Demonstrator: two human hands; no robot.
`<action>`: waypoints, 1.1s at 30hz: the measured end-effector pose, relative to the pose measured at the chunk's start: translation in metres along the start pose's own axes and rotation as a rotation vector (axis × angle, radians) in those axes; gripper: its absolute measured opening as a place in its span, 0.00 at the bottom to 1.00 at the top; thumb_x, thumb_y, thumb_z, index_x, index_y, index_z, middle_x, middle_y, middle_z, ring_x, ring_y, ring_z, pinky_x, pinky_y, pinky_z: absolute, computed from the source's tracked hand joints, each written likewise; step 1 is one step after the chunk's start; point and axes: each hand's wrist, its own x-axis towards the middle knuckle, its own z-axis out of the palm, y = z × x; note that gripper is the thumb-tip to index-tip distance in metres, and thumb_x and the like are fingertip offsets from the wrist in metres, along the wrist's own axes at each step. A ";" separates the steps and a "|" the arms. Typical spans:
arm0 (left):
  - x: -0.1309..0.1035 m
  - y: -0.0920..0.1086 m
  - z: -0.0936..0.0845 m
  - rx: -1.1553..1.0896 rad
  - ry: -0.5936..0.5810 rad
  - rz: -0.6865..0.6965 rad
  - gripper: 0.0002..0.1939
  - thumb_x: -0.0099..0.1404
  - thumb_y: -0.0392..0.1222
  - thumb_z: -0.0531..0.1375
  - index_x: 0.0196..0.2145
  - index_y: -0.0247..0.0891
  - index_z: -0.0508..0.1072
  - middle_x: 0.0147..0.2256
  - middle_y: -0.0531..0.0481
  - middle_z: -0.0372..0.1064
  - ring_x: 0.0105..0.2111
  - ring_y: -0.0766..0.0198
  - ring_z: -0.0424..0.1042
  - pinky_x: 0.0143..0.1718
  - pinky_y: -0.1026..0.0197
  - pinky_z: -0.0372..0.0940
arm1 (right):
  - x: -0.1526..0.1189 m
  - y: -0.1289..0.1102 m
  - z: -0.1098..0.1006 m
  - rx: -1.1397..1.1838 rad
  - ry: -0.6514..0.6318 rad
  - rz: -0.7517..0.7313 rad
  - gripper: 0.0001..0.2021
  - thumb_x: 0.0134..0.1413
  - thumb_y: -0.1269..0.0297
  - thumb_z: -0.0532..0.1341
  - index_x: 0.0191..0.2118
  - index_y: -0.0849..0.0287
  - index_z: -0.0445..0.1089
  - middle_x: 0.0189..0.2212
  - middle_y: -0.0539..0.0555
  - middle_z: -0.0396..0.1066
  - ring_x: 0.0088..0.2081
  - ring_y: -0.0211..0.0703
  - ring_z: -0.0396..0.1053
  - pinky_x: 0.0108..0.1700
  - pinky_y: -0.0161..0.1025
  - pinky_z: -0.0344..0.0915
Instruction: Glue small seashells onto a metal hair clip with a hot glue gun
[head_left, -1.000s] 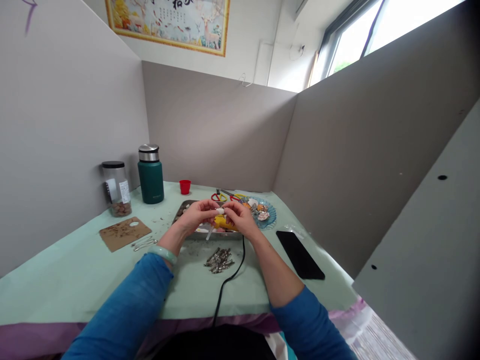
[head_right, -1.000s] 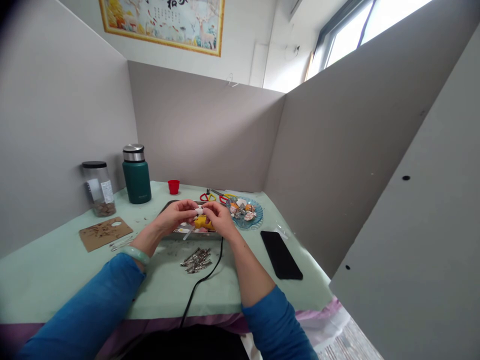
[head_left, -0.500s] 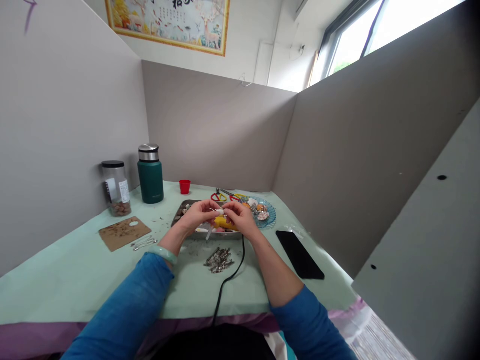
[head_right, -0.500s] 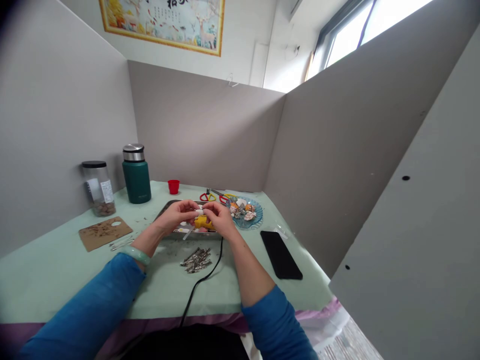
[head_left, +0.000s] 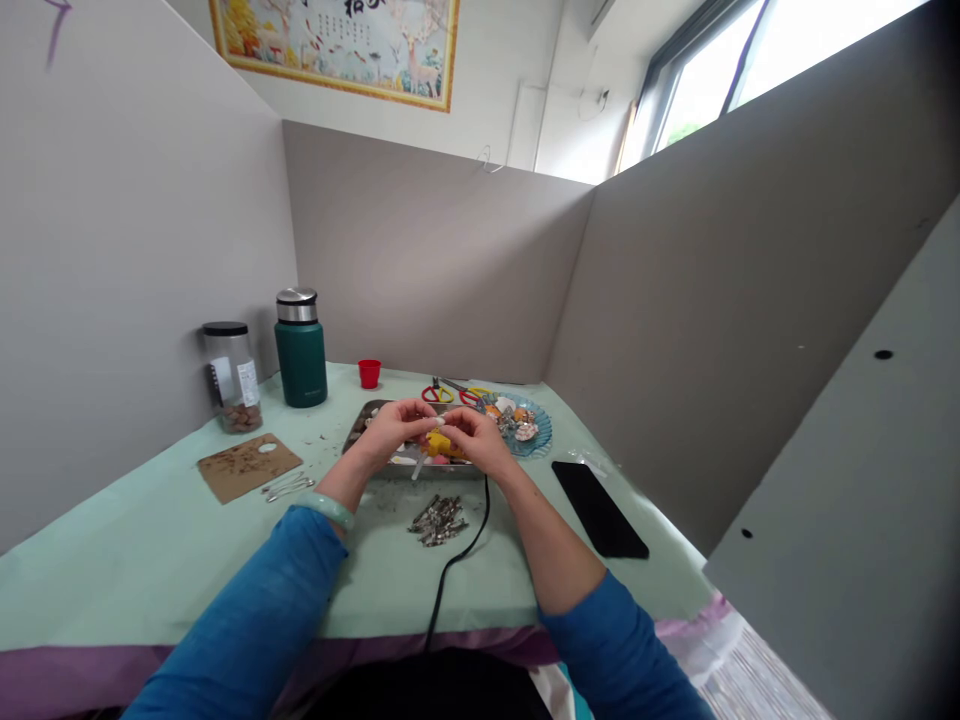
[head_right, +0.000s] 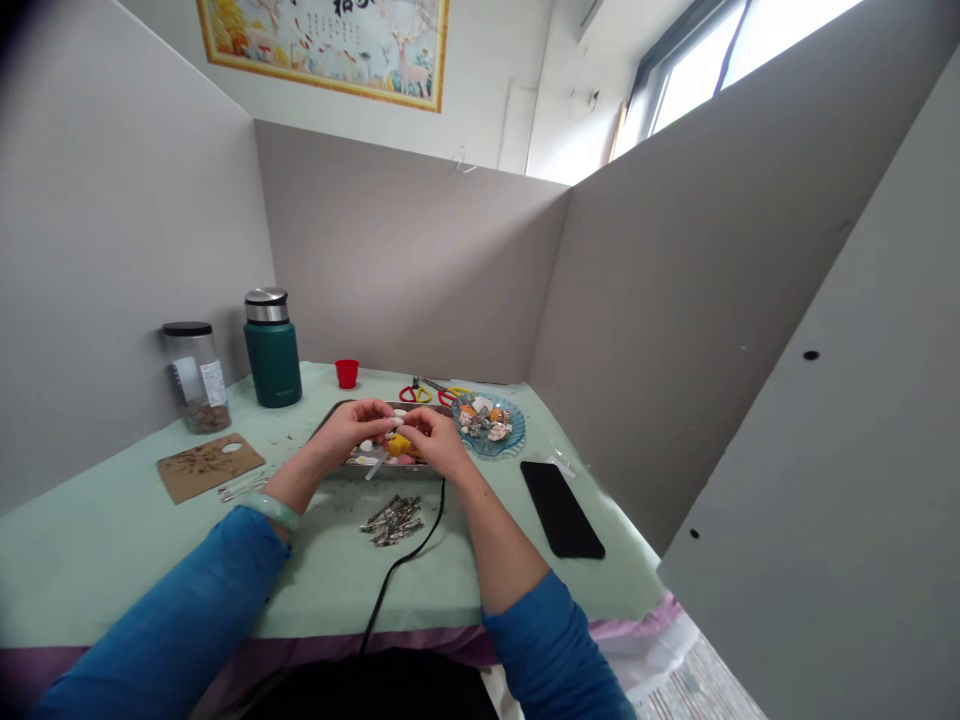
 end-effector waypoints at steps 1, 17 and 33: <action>0.000 0.000 0.000 -0.002 -0.004 -0.001 0.14 0.50 0.46 0.67 0.29 0.34 0.70 0.22 0.54 0.66 0.20 0.71 0.64 0.24 0.67 0.62 | 0.000 0.000 0.000 -0.004 0.000 0.000 0.12 0.47 0.55 0.62 0.33 0.59 0.69 0.28 0.49 0.68 0.25 0.35 0.64 0.28 0.33 0.65; 0.001 0.000 0.000 -0.056 0.000 0.006 0.18 0.50 0.45 0.67 0.36 0.35 0.70 0.29 0.53 0.67 0.21 0.71 0.66 0.26 0.64 0.64 | 0.002 -0.004 -0.006 0.027 0.068 -0.054 0.12 0.48 0.55 0.61 0.30 0.59 0.67 0.21 0.46 0.64 0.21 0.33 0.61 0.26 0.32 0.60; 0.008 -0.006 -0.003 -0.007 0.283 -0.138 0.19 0.45 0.49 0.67 0.30 0.34 0.70 0.28 0.50 0.71 0.18 0.71 0.66 0.22 0.66 0.62 | -0.001 0.033 -0.116 -0.982 0.455 0.511 0.11 0.50 0.58 0.57 0.36 0.53 0.75 0.36 0.53 0.75 0.38 0.46 0.70 0.35 0.35 0.60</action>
